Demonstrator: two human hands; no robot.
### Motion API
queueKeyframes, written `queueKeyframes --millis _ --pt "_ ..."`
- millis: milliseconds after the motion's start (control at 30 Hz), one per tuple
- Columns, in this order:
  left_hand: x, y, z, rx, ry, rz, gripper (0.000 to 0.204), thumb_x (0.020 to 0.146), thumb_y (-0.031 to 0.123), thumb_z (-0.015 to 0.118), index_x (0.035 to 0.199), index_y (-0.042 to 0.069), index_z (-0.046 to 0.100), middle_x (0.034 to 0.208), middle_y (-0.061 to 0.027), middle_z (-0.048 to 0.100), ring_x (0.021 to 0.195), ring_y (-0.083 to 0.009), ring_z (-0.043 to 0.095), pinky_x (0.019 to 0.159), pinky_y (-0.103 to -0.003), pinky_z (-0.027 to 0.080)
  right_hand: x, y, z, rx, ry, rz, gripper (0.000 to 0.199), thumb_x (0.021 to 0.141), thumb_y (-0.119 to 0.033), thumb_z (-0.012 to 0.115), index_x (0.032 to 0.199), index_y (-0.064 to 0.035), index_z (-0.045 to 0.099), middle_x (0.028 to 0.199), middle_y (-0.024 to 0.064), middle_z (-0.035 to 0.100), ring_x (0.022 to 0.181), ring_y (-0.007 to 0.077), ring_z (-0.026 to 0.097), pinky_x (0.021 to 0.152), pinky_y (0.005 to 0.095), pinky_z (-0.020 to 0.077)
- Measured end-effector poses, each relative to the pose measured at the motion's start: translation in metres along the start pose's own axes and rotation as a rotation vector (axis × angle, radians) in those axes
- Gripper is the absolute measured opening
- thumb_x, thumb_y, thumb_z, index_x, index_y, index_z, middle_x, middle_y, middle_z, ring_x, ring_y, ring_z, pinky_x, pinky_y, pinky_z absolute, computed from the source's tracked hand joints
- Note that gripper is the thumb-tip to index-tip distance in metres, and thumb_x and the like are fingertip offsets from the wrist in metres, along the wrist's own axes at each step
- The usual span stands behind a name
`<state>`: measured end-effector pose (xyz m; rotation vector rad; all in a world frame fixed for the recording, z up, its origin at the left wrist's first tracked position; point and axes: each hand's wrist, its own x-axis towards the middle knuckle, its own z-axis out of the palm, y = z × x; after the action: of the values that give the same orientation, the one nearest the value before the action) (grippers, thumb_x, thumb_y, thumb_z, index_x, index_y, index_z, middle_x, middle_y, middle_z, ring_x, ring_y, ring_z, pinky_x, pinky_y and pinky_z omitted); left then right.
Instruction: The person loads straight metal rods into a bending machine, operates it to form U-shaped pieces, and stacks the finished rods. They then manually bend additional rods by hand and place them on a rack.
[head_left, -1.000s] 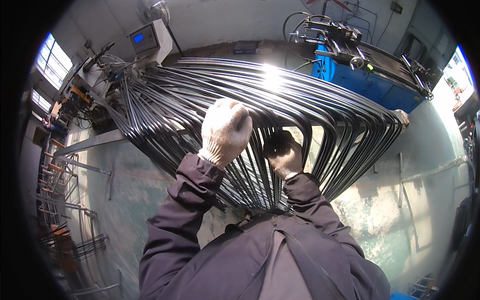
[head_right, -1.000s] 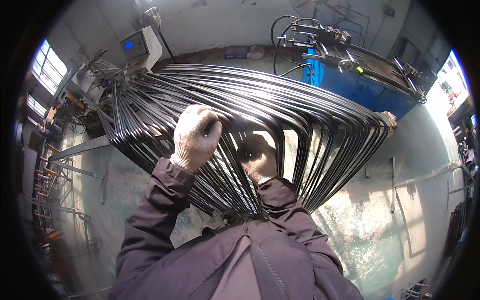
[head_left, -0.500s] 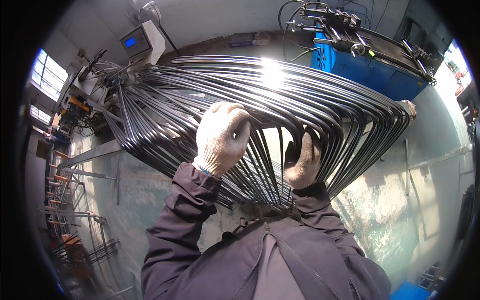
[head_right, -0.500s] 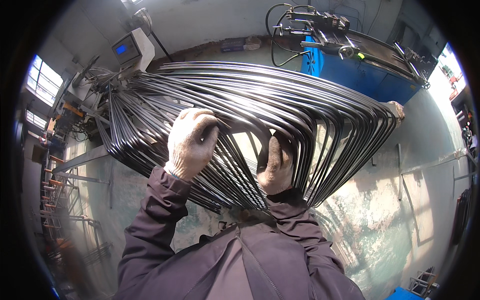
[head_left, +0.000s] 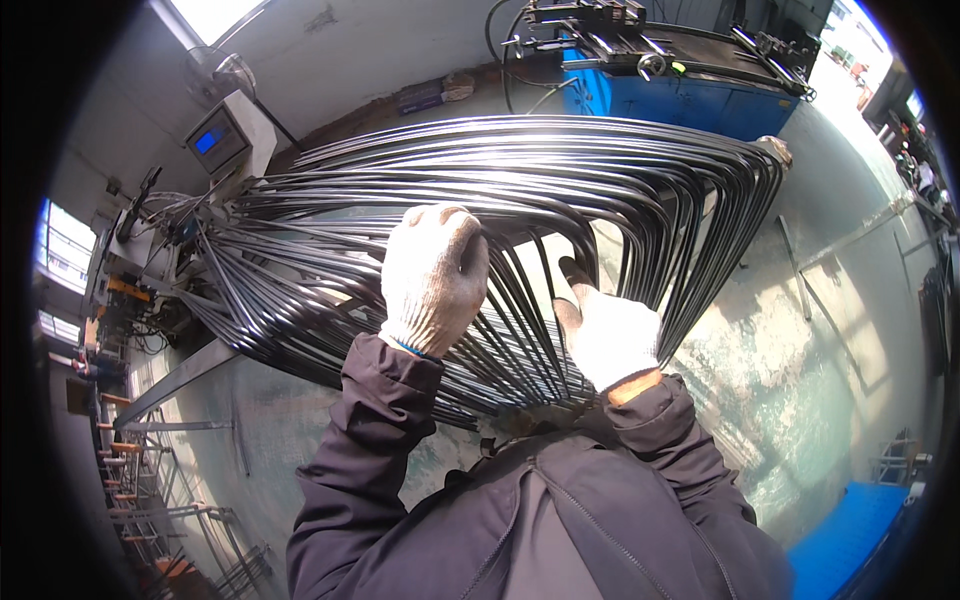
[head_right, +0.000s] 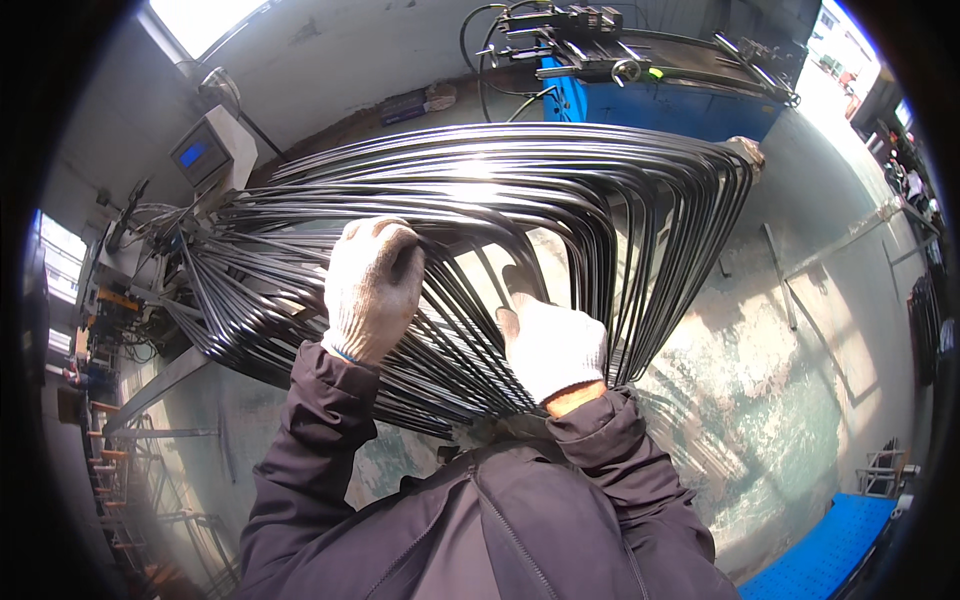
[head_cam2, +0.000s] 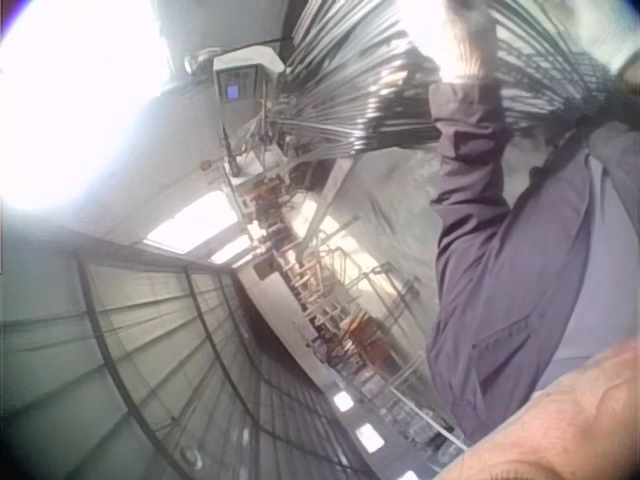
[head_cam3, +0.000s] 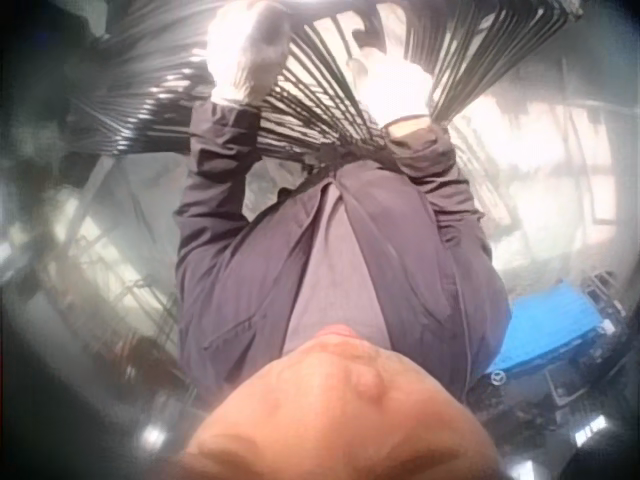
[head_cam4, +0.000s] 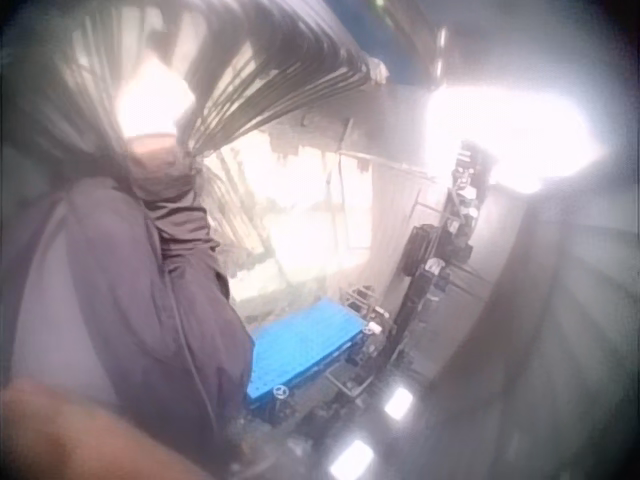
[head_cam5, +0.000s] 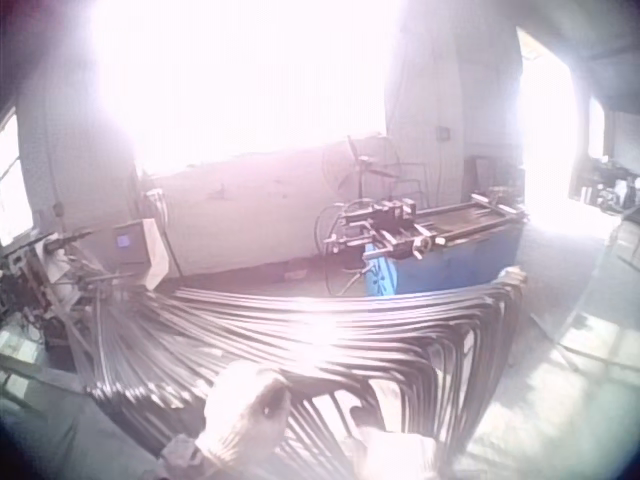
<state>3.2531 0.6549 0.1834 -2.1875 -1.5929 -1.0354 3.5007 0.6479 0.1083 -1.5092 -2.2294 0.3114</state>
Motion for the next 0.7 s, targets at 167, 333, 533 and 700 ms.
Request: queueKeyframes --millis 167,333,533,700 --pt "0.0 0.001 0.002 0.011 0.024 0.013 0.011 0.093 0.006 0.079 0.1 0.006 0.071 0.103 -0.0119 0.072 0.102 -0.0384 0.069 0.093 -0.049 0.055 -0.007 -0.025 0.007 0.121 -0.061 0.134 0.058 0.104 -0.052 0.077 0.126 0.0027 0.076 0.092 0.0263 0.08 0.086 0.0465 0.081 0.077 0.0533 0.0648" --pt "0.001 0.001 0.002 -0.008 0.031 0.019 0.012 0.093 0.005 0.08 0.101 0.005 0.072 0.104 -0.0122 0.074 0.102 -0.0387 0.07 0.093 -0.05 0.055 0.007 -0.033 0.06 0.103 -0.031 0.034 0.119 0.1 -0.055 0.084 0.181 0.0036 0.018 0.102 0.0273 0.079 0.087 0.0428 0.08 0.081 0.0504 0.0664" --pt "-0.004 -0.001 0.0 -0.061 -0.023 0.002 0.017 0.093 0.006 0.082 0.108 0.005 0.076 0.114 -0.0125 0.079 0.111 -0.0385 0.073 0.101 -0.048 0.057 0.021 -0.007 0.097 0.26 0.045 -0.027 0.109 0.105 -0.057 0.075 0.181 0.003 0.023 0.175 0.0177 0.052 0.152 0.0294 0.059 0.118 0.0391 0.0574" --pt "-0.007 0.0 -0.001 -0.062 0.032 0.015 0.02 0.091 0.004 0.085 0.109 0.006 0.076 0.115 -0.0117 0.078 0.111 -0.0377 0.073 0.102 -0.049 0.057 0.017 -0.024 0.106 0.235 0.376 -0.153 0.076 0.103 -0.025 0.073 0.171 0.0006 0.049 0.171 0.0262 0.051 0.148 0.0444 0.057 0.115 0.0474 0.059"
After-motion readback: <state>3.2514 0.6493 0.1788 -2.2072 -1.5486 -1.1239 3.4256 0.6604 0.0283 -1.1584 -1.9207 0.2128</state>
